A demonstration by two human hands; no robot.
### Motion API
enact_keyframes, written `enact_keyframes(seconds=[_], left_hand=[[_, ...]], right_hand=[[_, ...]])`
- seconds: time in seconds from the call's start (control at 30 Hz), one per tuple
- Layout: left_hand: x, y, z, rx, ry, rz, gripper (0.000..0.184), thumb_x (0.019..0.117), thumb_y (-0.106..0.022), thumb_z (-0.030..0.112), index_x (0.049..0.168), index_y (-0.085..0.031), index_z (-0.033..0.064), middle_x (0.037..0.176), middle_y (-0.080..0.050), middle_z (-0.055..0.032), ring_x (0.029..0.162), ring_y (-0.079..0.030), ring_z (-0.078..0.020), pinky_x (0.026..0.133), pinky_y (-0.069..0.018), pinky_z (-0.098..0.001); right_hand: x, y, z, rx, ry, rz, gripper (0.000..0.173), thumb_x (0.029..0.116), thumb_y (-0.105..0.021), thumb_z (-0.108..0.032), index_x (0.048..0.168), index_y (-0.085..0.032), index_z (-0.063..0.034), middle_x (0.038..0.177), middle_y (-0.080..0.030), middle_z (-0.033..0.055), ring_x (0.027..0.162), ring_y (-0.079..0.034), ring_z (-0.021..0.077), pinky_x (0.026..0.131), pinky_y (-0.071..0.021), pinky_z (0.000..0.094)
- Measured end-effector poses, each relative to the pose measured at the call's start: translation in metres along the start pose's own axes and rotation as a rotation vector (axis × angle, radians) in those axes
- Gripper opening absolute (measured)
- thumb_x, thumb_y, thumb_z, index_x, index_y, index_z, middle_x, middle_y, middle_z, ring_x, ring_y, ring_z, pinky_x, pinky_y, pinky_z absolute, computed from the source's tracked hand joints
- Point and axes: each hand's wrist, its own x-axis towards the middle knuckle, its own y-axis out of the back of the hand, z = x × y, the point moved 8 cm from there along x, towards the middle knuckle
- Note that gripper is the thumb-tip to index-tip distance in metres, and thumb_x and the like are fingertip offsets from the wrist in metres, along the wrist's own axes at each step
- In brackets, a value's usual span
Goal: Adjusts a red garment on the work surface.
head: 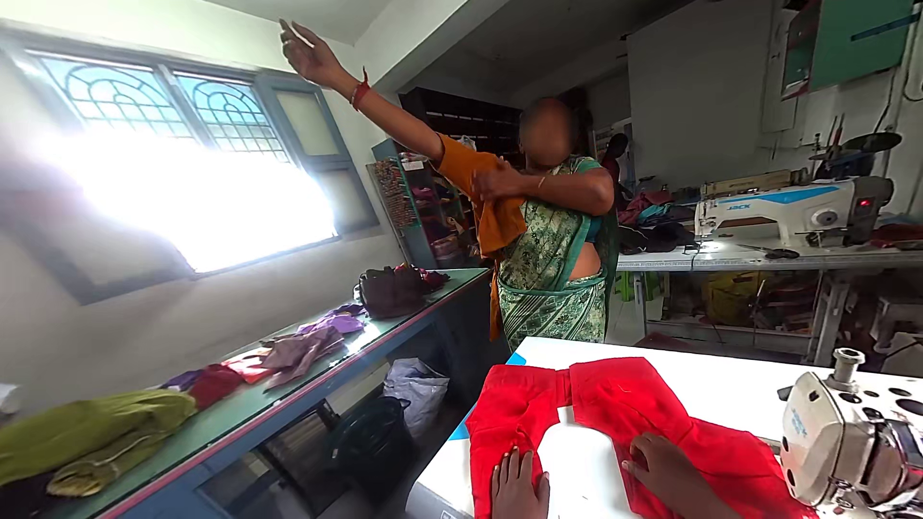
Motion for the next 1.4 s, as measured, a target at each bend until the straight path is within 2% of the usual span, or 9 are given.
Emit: enact_keyframes(seconds=[0.63,1.03,1.4], left_hand=[[-0.0004,0.0029,0.002,0.007,0.006,-0.021,0.058,0.1067,-0.04,0.048,0.154,-0.047,0.0162,0.165,-0.036,-0.0096,0.155,-0.027,-0.027,0.127,-0.0133,-0.0478],[-0.0025,0.0028,0.0014,-0.018,-0.023,0.032,0.057,0.1056,-0.044,0.047,0.151,-0.052,0.0132,0.162,-0.041,-0.0131,0.153,-0.033,-0.0319,0.126,-0.0184,-0.052],[-0.003,0.0016,0.0006,-0.01,-0.006,-0.006,0.058,0.1061,-0.042,0.047,0.153,-0.049,0.0148,0.164,-0.038,-0.0116,0.154,-0.029,-0.0292,0.127,-0.0155,-0.0492]], right_hand=[[-0.0006,0.0021,-0.002,0.002,-0.016,-0.001,0.043,0.1024,-0.061,-0.037,0.125,-0.064,-0.0001,0.129,-0.062,0.0198,0.129,-0.053,0.0357,0.112,-0.0374,0.0502],[-0.0007,-0.0022,0.0004,0.006,-0.01,0.002,0.045,0.1014,-0.062,-0.038,0.124,-0.065,0.0009,0.129,-0.062,0.0209,0.13,-0.053,0.0374,0.112,-0.0371,0.0521],[-0.0017,-0.0015,-0.0011,0.001,-0.009,-0.002,0.043,0.1017,-0.062,-0.037,0.123,-0.065,0.0004,0.128,-0.062,0.0199,0.129,-0.054,0.0359,0.112,-0.0371,0.0504]])
